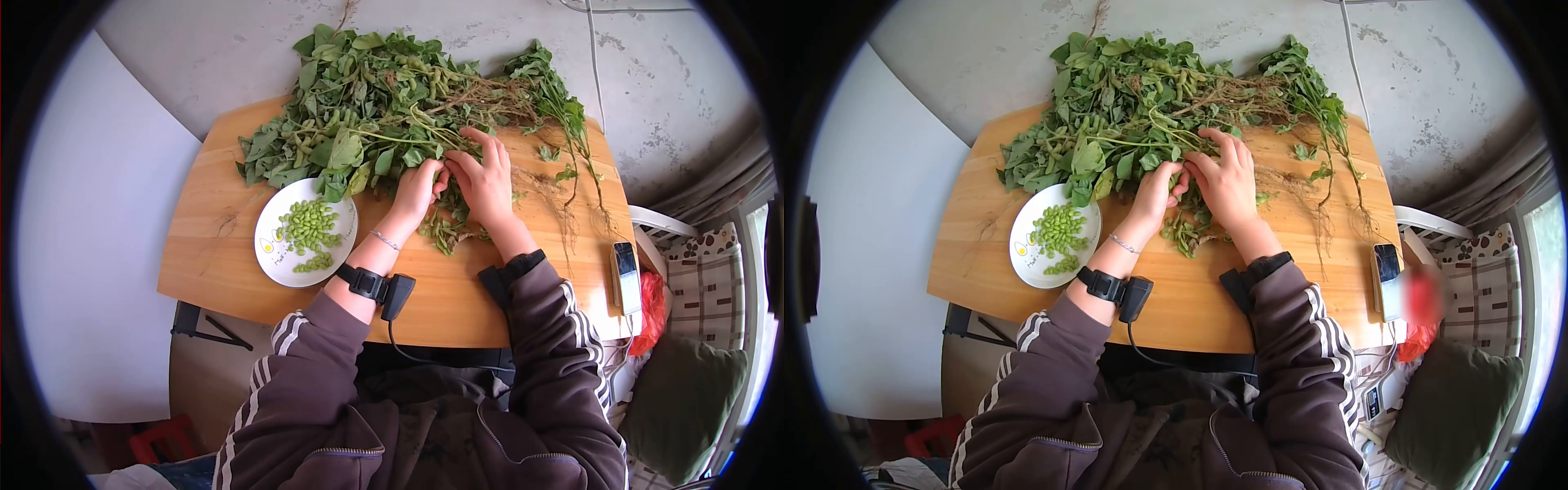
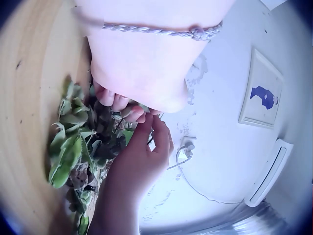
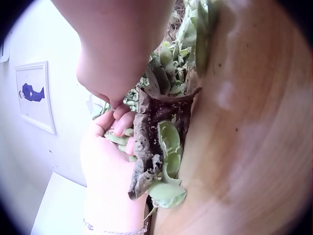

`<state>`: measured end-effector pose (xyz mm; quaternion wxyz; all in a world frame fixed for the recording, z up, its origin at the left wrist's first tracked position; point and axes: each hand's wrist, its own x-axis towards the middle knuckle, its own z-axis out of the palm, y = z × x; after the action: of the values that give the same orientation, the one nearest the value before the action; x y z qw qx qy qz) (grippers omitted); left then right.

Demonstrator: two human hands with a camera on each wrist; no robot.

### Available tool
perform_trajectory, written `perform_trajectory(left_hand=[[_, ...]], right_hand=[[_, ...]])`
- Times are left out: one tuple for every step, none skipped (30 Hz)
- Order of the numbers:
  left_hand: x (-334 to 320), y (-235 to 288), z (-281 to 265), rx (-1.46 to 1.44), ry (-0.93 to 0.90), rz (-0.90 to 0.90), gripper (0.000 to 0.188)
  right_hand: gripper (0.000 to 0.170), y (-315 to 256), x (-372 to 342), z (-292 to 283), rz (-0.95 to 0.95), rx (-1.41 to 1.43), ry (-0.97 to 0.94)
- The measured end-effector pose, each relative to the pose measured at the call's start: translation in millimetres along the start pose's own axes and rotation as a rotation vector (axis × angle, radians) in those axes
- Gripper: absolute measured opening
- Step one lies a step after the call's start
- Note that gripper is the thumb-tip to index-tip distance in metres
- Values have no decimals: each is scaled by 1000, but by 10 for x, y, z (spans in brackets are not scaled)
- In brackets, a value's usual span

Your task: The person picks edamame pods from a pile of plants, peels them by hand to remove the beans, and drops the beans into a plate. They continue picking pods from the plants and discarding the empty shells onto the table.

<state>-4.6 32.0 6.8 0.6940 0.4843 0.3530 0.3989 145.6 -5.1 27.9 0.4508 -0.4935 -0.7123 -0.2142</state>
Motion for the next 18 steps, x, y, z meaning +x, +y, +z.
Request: perform_trajectory(left_hand=[[3, -6, 8, 14, 17, 8, 36], [16, -26, 17, 27, 34, 15, 37], [27, -42, 18, 41, 52, 23, 37], [37, -53, 4, 60, 50, 23, 38], [45, -57, -13, 79, 47, 24, 39], [52, -63, -24, 99, 44, 24, 40], [55, -82, -14, 114, 67, 63, 41], [47, -93, 20, 129, 89, 102, 42], [41, -99, 47, 144, 112, 141, 43], [58, -125, 49, 166, 107, 178, 44], [85, -164, 41, 188, 103, 214, 45], [114, -200, 27, 210, 99, 250, 45], [143, -235, 9, 295, 101, 265, 43], [143, -224, 14, 380, 102, 279, 40], [139, -214, 19, 465, 103, 293, 38], [125, -208, 20, 496, 109, 293, 38], [60, -121, 53, 527, 115, 293, 38], [21, -68, 69, 558, 121, 293, 38]], right_hand=[[18, 1, -5, 1, 3, 14, 1], [17, 1, -12, 0, 5, 28, 2], [17, -2, -16, -2, 8, 42, 3], [17, -11, -13, -11, 11, 47, 1], [17, -26, -3, -28, 14, 51, 1], [16, -34, 3, -37, 18, 55, 0], [16, -33, -1, -32, 21, 60, -2], [16, -30, -8, -20, 23, 64, -3], [16, -29, -13, -13, 26, 69, -5], [16, -31, -15, -13, 25, 55, -1], [15, -33, -17, -17, 24, 41, 2], [15, -34, -18, -17, 24, 27, 5], [14, -36, -21, -14, 29, 15, 0], [14, -39, -26, -12, 36, 2, -4], [13, -42, -31, -10, 42, -10, -9], [13, -47, -33, -13, 41, -21, -7], [13, -55, -31, -17, 41, -31, -5], [12, -63, -29, -15, 40, -41, -3]])
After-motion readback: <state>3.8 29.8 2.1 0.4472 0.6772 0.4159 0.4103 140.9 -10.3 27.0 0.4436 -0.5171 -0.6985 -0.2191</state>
